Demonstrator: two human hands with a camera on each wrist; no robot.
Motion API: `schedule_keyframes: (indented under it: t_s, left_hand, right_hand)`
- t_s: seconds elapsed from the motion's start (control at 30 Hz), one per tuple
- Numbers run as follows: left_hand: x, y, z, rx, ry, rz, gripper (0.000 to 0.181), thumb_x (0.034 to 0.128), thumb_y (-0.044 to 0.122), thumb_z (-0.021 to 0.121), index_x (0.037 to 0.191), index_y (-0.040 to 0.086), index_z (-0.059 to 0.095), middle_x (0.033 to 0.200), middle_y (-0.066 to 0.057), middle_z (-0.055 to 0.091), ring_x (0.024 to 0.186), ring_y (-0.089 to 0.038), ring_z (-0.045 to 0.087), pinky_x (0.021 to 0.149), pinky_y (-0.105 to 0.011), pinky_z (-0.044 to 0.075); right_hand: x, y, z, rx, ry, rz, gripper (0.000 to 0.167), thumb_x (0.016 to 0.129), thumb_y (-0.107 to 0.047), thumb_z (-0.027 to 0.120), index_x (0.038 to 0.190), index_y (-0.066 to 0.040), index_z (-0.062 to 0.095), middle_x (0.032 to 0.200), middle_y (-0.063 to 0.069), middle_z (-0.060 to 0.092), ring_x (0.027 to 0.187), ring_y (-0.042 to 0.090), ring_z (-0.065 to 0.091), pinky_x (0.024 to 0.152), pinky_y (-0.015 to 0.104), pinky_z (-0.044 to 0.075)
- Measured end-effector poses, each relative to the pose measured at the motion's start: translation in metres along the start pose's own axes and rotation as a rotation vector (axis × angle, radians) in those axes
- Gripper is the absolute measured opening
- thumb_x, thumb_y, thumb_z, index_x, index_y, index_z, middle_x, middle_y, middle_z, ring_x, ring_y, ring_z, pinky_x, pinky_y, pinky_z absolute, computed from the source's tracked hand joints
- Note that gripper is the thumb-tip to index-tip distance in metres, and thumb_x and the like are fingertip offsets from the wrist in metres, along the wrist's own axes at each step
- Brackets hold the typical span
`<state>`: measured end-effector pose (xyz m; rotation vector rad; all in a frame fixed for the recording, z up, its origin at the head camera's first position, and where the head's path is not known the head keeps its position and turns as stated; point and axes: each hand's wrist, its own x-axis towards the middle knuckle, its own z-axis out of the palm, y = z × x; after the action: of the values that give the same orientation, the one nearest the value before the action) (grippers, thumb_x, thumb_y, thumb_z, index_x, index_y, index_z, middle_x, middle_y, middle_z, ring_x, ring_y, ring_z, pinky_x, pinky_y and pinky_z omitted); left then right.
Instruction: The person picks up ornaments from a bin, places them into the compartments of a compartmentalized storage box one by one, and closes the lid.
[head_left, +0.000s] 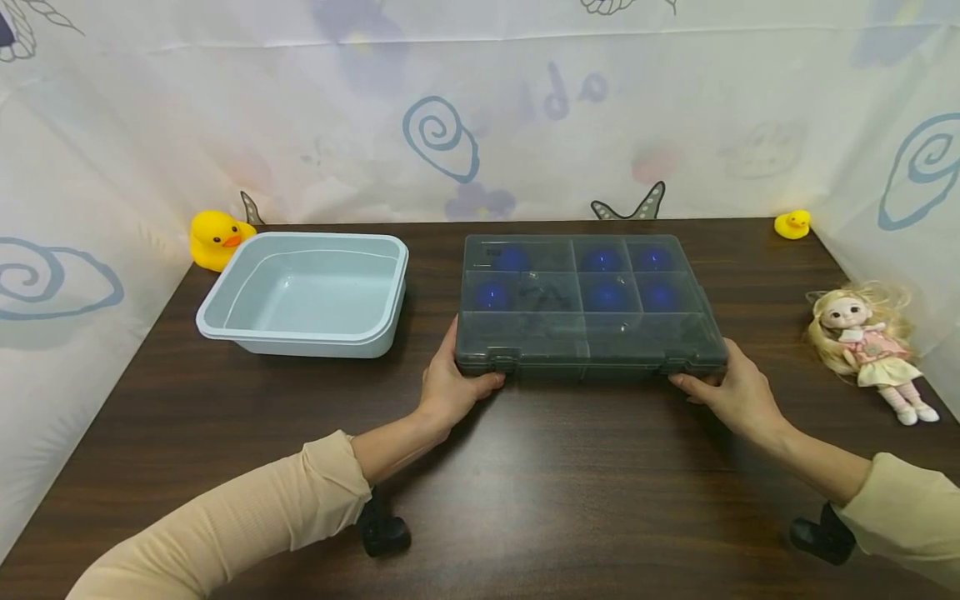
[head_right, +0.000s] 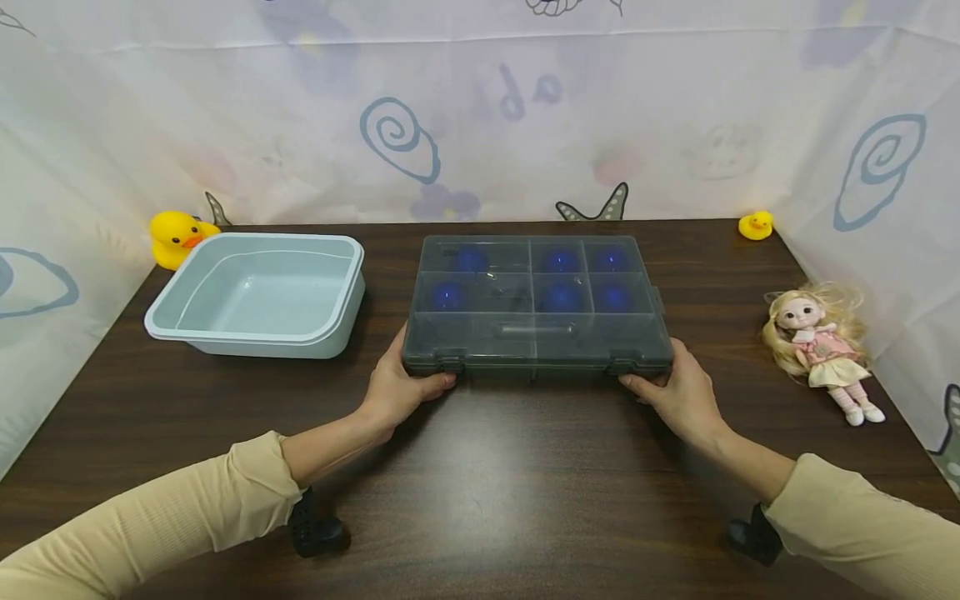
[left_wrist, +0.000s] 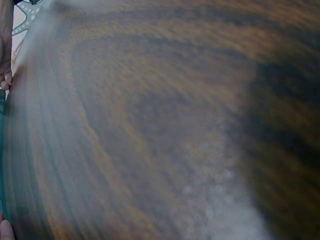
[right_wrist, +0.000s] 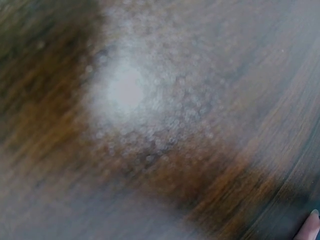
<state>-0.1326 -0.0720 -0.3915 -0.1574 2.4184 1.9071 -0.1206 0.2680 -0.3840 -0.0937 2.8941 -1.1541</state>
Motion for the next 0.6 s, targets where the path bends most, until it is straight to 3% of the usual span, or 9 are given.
schedule_keyframes:
  t_s: [0.2,0.33,0.5,0.6]
  left_hand:
    - [0.0000,0.0012,-0.0013,0.044,-0.003,-0.008,0.097,0.0666,-0.002,0.080,0.145,0.032,0.033,0.125,-0.010,0.058,0.111,-0.024,0.053,0.071,-0.028,0.055]
    - [0.0002,0.0011,-0.0015,-0.002,-0.027,-0.029,0.098,0.0675,-0.005,0.079,0.145,0.034,0.032,0.124,-0.011,0.056,0.105,-0.025,0.058,0.068,-0.029,0.057]
    - [-0.0005,0.0013,-0.0030,-0.133,-0.088,-0.068,0.102,0.0693,-0.011,0.074,0.147,0.035,0.026,0.131,-0.010,0.049,0.102,-0.024,0.057,0.070,-0.031,0.057]
    - [-0.0017,0.0028,-0.0051,-0.259,-0.152,-0.118,0.101,0.0738,-0.009,0.071,0.148,0.036,0.021,0.133,-0.011,0.046,0.102,-0.023,0.058,0.077,-0.035,0.056]
  right_hand:
    - [0.0003,0.0004,0.0005,0.011,-0.005,-0.006,0.064,0.085,-0.014,0.070,0.129,0.013,0.033,0.079,0.017,0.068,0.056,0.000,0.062,0.054,0.019,0.050]
    - [0.0002,0.0000,-0.0005,0.011,-0.016,0.002,0.063,0.085,-0.014,0.070,0.129,0.013,0.034,0.080,0.017,0.068,0.057,0.001,0.062,0.055,0.020,0.051]
    - [-0.0028,-0.0014,-0.0018,0.024,-0.043,0.020,0.063,0.087,-0.017,0.068,0.130,0.012,0.033,0.087,0.020,0.068,0.061,-0.001,0.062,0.058,0.018,0.050]
    - [-0.0085,-0.0037,-0.0023,0.216,-0.103,0.117,0.067,0.091,-0.019,0.063,0.136,0.012,0.024,0.102,0.022,0.058,0.071,-0.004,0.062,0.067,0.018,0.053]
